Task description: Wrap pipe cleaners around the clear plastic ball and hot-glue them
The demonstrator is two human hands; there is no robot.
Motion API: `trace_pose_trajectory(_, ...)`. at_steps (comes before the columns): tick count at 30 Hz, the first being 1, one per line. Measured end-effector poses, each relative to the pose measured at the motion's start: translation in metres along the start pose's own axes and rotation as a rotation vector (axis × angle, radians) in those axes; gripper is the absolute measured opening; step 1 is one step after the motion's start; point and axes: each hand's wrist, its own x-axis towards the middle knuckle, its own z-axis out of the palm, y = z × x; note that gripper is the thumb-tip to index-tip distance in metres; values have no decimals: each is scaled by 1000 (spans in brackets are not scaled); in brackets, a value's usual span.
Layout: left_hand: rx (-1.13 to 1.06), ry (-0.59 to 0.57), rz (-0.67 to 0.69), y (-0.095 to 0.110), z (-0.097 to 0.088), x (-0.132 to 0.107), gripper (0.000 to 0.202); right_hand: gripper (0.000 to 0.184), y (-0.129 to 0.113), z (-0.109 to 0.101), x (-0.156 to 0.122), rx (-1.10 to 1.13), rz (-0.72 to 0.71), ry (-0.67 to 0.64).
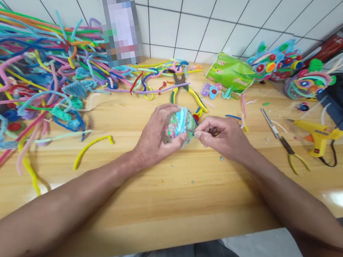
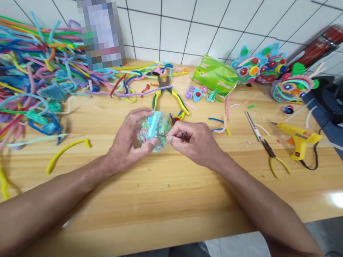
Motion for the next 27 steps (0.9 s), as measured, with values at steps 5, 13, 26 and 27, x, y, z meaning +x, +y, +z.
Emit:
trace_pose_trajectory(5, -1, 14, 6, -2, 1, 0, 57, 14, 3, 1, -1, -1, 1, 11)
trace_pose_trajectory(13, 4, 6, -2, -3, 1, 0, 59, 11, 2, 1, -1, -13, 30, 25)
trace_pose_trajectory(26, -9, 18, 10, -3, 1, 0, 59, 10, 0, 2, -2, -14, 25, 31)
trace_pose_trajectory(27, -12, 22, 15, -3, 2, 0, 59, 11, -1, 1, -2, -14, 25, 32)
